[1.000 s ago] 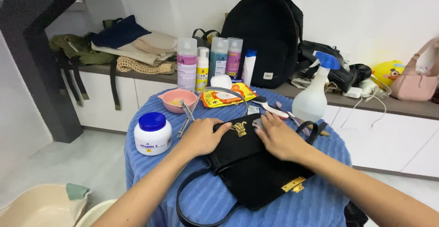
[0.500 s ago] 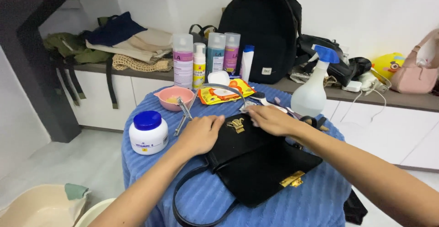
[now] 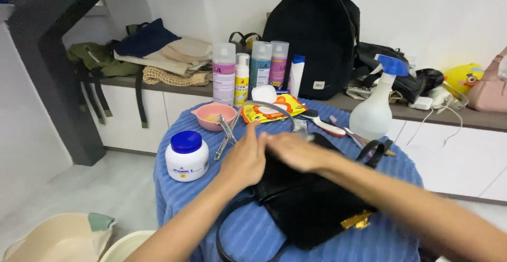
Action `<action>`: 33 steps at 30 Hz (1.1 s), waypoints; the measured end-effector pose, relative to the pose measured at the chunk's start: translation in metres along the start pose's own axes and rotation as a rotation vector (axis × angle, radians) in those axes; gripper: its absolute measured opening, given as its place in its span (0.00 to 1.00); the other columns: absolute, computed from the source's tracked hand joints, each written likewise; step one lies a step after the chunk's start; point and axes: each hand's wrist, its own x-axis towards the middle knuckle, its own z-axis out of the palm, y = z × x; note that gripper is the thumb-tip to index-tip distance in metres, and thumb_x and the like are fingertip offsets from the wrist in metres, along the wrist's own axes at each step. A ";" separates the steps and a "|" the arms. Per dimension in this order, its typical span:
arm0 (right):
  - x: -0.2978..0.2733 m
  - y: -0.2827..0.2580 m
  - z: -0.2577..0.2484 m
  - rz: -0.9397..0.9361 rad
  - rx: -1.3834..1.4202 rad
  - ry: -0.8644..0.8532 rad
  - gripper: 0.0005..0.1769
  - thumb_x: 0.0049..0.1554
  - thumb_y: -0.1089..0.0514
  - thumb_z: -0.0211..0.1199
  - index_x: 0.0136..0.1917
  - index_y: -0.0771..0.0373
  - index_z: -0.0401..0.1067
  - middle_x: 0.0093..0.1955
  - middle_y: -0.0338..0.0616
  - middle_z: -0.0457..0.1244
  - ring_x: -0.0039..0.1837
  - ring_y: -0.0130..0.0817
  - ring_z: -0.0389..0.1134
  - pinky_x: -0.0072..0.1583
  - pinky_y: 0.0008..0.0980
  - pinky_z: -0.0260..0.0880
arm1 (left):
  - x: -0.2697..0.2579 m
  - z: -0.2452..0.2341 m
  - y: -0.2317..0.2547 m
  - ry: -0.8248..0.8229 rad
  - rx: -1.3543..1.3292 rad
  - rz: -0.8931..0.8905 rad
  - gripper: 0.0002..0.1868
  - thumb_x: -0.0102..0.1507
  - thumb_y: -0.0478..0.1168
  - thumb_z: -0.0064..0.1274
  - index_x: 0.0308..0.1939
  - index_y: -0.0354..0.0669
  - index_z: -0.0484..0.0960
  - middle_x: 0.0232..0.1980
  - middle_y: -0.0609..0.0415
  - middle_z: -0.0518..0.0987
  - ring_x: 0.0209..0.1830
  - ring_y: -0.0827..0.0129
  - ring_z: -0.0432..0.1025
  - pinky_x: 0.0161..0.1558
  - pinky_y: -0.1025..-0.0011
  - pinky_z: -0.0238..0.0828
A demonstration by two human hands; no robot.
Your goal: Cleaning the interior and exterior of a black leather handbag using a cloth and cleaning solution.
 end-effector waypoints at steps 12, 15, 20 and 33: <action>-0.033 -0.003 -0.028 0.379 -0.334 -0.294 0.52 0.60 0.22 0.20 0.79 0.62 0.47 0.78 0.64 0.49 0.82 0.59 0.46 0.80 0.57 0.39 | 0.025 0.027 -0.044 0.169 0.280 -0.125 0.15 0.68 0.44 0.28 0.54 0.42 0.64 0.47 0.34 0.78 0.54 0.33 0.74 0.50 0.39 0.73; -0.021 -0.029 0.001 0.082 -0.374 -0.331 0.58 0.57 0.19 0.25 0.79 0.68 0.43 0.78 0.71 0.44 0.82 0.63 0.40 0.79 0.56 0.32 | 0.045 0.040 -0.067 0.235 0.267 -0.063 0.13 0.63 0.37 0.37 0.51 0.37 0.61 0.43 0.27 0.79 0.47 0.29 0.77 0.50 0.43 0.75; -0.042 0.001 -0.014 -0.050 -0.477 -0.258 0.51 0.63 0.25 0.35 0.79 0.70 0.43 0.76 0.72 0.48 0.80 0.64 0.45 0.78 0.57 0.37 | 0.012 0.013 -0.044 0.173 0.003 -0.039 0.10 0.67 0.39 0.33 0.50 0.41 0.62 0.40 0.27 0.81 0.49 0.28 0.76 0.52 0.44 0.73; -0.104 -0.014 0.011 -0.180 -0.316 -0.492 0.55 0.63 0.29 0.40 0.81 0.69 0.20 0.85 0.62 0.17 0.86 0.49 0.14 0.79 0.46 0.18 | 0.007 0.003 -0.028 0.032 -0.178 -0.252 0.10 0.70 0.40 0.28 0.51 0.49 0.65 0.45 0.41 0.80 0.16 0.52 0.76 0.18 0.66 0.75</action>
